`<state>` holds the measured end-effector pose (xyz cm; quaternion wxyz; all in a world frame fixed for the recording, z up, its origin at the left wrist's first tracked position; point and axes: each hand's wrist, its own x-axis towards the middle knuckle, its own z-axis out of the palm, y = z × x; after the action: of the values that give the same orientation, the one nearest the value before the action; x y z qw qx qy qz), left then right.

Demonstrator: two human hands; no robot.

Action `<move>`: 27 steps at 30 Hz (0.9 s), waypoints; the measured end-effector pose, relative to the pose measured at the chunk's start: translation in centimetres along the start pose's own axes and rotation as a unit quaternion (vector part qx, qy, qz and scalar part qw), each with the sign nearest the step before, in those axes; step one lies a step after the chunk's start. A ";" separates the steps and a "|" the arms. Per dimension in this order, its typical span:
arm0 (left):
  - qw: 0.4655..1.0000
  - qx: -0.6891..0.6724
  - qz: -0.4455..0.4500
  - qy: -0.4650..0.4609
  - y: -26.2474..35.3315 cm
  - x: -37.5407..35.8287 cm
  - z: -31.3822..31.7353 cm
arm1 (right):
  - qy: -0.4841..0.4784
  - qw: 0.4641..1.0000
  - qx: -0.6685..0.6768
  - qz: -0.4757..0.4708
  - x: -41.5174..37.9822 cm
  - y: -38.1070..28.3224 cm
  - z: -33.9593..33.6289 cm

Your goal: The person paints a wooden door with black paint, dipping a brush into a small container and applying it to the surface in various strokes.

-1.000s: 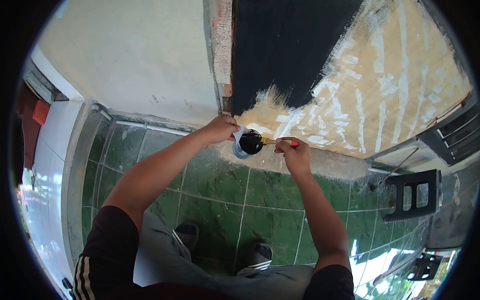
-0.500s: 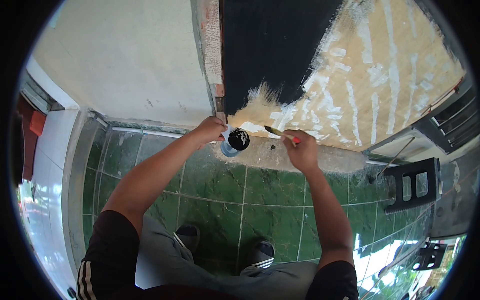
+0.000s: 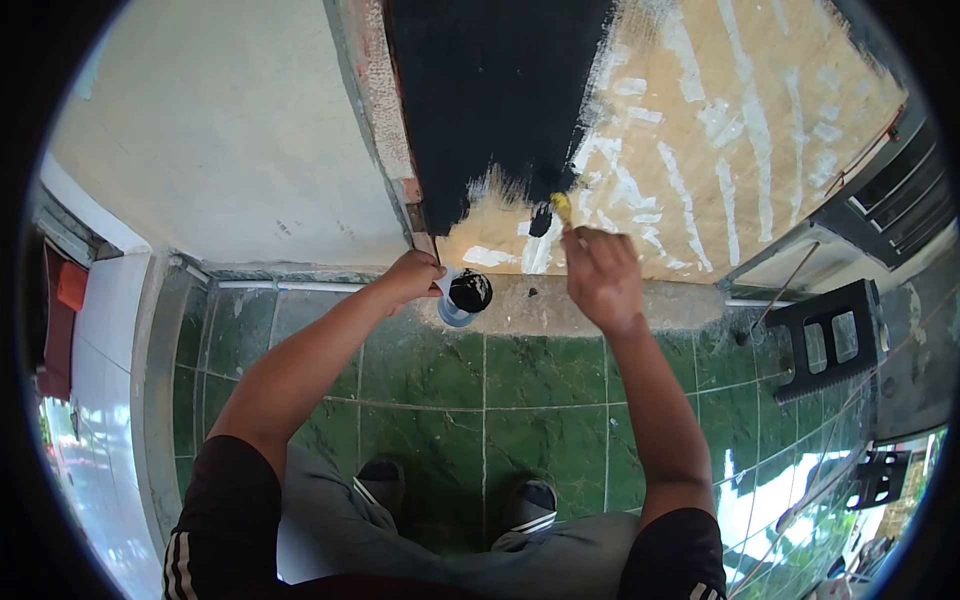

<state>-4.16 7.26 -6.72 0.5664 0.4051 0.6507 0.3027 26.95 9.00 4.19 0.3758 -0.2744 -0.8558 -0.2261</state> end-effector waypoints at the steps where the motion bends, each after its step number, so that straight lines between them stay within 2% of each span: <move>1: 1.000 0.004 -0.002 0.000 0.0 -0.1 0.2 | -0.018 1.000 -0.019 -0.010 -2.2 0.2 2.0; 7: 0.999 0.036 -0.005 -0.027 -0.7 0.1 0.5 | -0.214 0.972 0.088 0.032 -10.0 -1.4 8.0; 9: 0.998 0.049 -0.001 -0.033 -0.7 -0.1 0.5 | -0.264 0.952 0.144 0.061 -10.4 -1.3 8.4; 12: 0.998 0.051 -0.002 -0.027 -0.5 -0.5 0.8 | -0.313 0.936 0.111 0.118 -8.3 1.6 8.7; 14: 0.998 0.051 -0.004 -0.024 -0.5 -0.5 1.1 | -0.275 0.948 0.083 0.137 -3.6 3.3 5.7; 19: 0.998 0.053 -0.001 -0.016 -0.6 -0.4 1.4 | 0.008 0.996 0.059 0.074 4.3 2.5 -3.0; 22: 0.999 0.044 0.001 -0.021 -0.6 -0.5 1.6 | 0.059 0.998 0.008 0.036 3.4 1.4 -2.8; 25: 0.998 0.056 0.006 -0.034 -0.5 -0.8 1.9 | -0.019 0.999 -0.029 0.006 -1.5 0.5 1.6; 27: 0.998 0.058 -0.001 -0.039 -0.5 -0.8 2.0 | -0.123 0.992 -0.011 0.011 -6.0 -0.2 5.2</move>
<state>-2.24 6.17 -7.16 0.5670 0.4480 0.6452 0.2481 27.49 10.16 -3.63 0.2675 -0.3137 -0.8897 -0.1962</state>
